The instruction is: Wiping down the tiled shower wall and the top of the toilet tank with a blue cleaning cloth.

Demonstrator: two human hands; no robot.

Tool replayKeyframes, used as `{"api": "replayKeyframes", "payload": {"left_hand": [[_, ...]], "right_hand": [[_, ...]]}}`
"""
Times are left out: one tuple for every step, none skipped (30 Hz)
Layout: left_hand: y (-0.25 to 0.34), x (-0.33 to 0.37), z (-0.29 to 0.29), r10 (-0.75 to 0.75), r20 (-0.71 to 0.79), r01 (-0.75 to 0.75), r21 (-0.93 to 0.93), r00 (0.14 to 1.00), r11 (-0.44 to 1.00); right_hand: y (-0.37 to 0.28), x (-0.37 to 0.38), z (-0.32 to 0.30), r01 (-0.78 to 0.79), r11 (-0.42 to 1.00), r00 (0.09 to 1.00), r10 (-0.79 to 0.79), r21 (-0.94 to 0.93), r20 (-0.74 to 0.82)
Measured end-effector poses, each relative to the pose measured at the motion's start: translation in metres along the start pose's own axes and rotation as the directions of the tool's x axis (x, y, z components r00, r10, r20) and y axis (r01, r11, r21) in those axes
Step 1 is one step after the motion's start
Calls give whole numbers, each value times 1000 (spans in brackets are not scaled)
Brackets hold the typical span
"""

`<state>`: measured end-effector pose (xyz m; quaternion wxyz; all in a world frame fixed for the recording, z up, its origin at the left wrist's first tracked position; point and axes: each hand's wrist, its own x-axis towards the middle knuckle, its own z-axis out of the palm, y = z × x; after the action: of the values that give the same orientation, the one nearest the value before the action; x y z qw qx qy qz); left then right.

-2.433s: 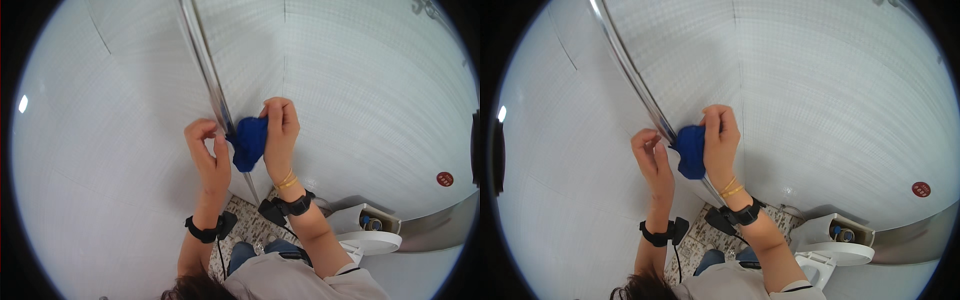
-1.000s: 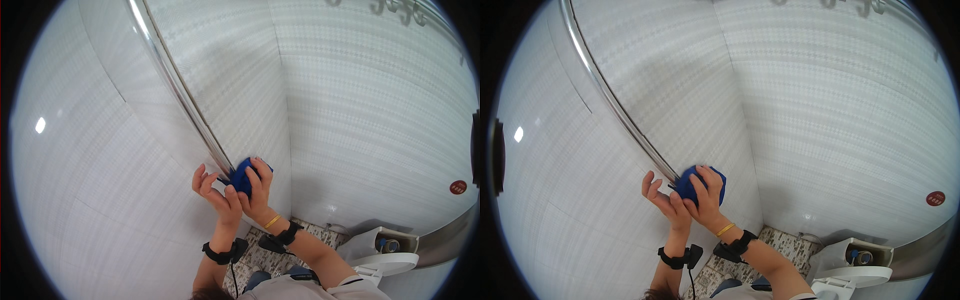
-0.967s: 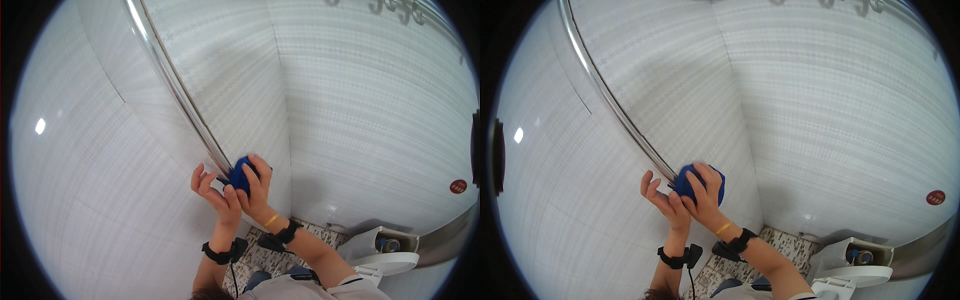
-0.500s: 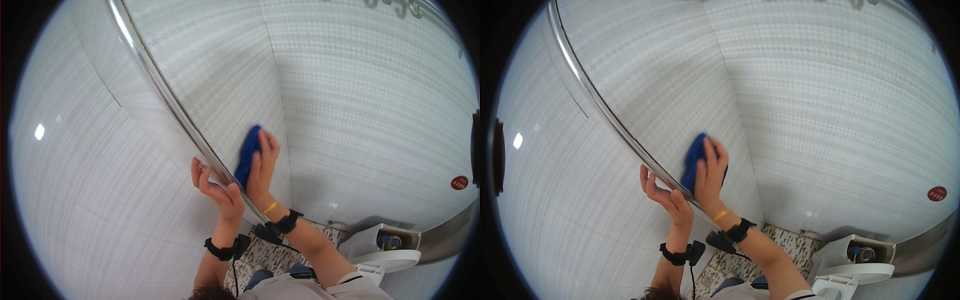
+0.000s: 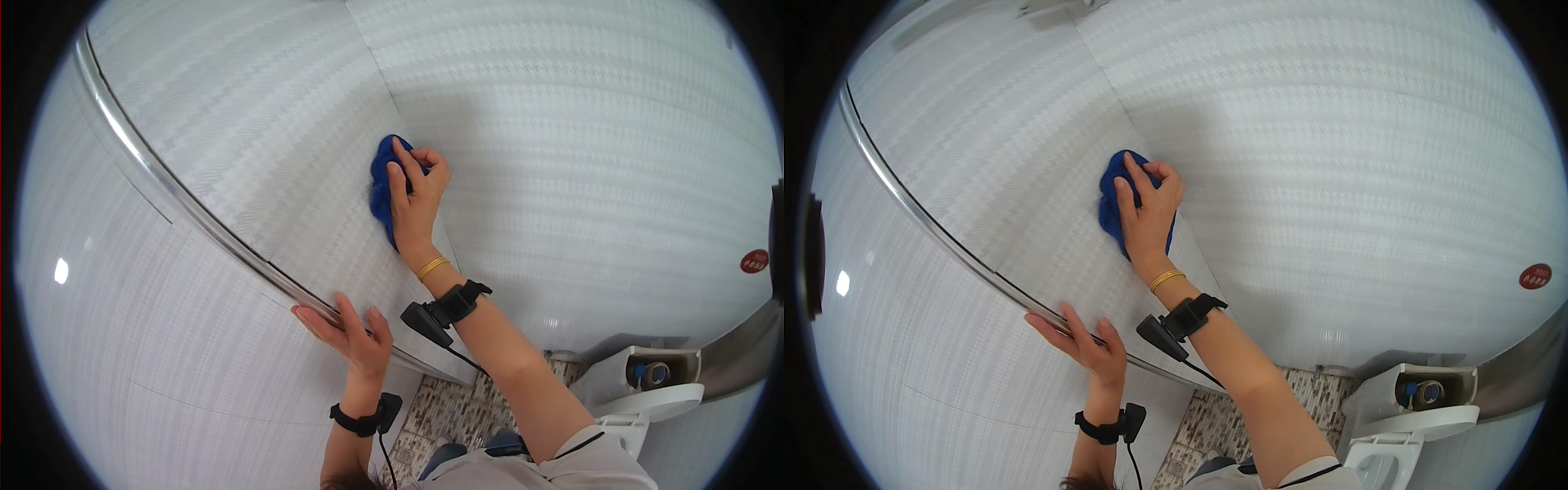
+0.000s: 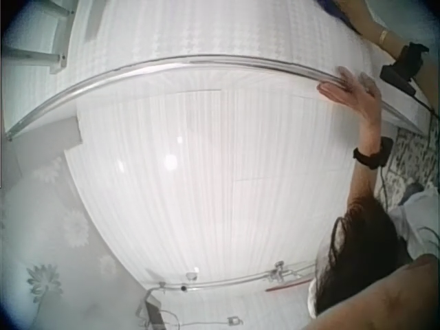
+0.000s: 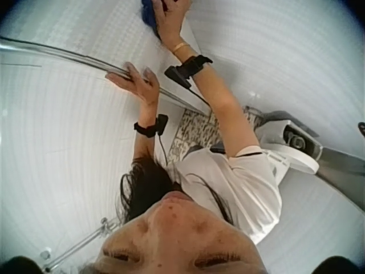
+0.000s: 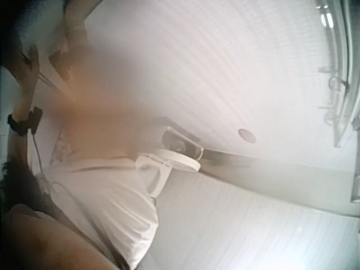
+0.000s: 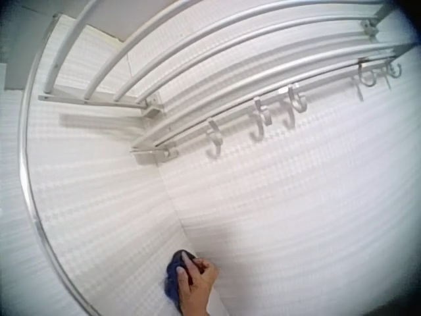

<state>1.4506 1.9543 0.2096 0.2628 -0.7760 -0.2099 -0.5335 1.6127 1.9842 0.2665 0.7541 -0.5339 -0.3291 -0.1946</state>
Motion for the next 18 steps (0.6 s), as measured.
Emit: {"api": "replayKeyframes", "payload": {"left_hand": [[-1, -1, 0, 4, 6, -3, -23, 1000, 1000], [-1, -1, 0, 7, 12, -7, -48, 1000, 999], [-1, -1, 0, 13, 16, -13, -50, 1000, 999], [-2, -1, 0, 13, 5, -13, -111, 1000, 994], [-3, 0, 1, 13, -6, -14, -173, 1000, 985], [-2, 1, 2, 21, -7, -22, -182, 1000, 983], [-5, -1, 0, 3, -7, -5, -205, 1000, 979], [-2, 0, 1, -15, -11, 12, -243, 1000, 970], [-2, -3, 2, -8, -7, 6, -255, 1000, 967], [-5, -12, 4, 60, -16, -62, -166, 998, 984], [-7, -20, 5, 130, -20, -131, -75, 991, 989], [-5, -23, 8, 269, -96, -278, -92, 958, 956], [-3, -23, 7, 273, -93, -282, -99, 957, 954], [-1, -21, 3, 355, 4, -353, -100, 935, 930], [3, -21, 2, 428, 101, -417, -111, 898, 902], [13, -17, 6, 352, 11, -349, -112, 936, 930], [14, -14, 4, 355, 18, -350, -115, 935, 929], [13, -12, 3, 426, 129, -411, -128, 895, 903]], "right_hand": [[1, -4, 1, -7, 1000, 1000, 7, 0, -3], [1, -11, 2, -2, 999, 1000, 2, 43, -21], [0, -17, 2, 6, 996, 999, -2, 87, -40], [-5, -29, -3, 61, 994, 998, -60, 85, -13], [-7, -46, -6, 101, 983, 994, -106, 155, 25], [-10, -61, -17, 176, 966, 976, -197, 190, 95], [-15, -77, -23, 239, 942, 951, -276, 234, 143], [-16, -89, -31, 243, 927, 935, -302, 286, 184], [-13, -94, -35, 242, 931, 938, -297, 274, 178], [-10, -100, -36, 256, 914, 922, -328, 314, 204], [-6, -103, -37, 267, 896, 904, -360, 354, 229], [0, -98, -38, 294, 871, 883, -405, 393, 237], [6, -92, -36, 292, 875, 887, -399, 387, 234], [11, -85, -33, 290, 864, 885, -406, 412, 228], [18, -79, -31, 287, 854, 883, -412, 434, 227], [23, -70, -31, 259, 874, 905, -368, 412, 213], [29, -63, -30, 238, 905, 924, -323, 354, 206], [40, -58, -29, 204, 931, 945, -268, 303, 187]]}}
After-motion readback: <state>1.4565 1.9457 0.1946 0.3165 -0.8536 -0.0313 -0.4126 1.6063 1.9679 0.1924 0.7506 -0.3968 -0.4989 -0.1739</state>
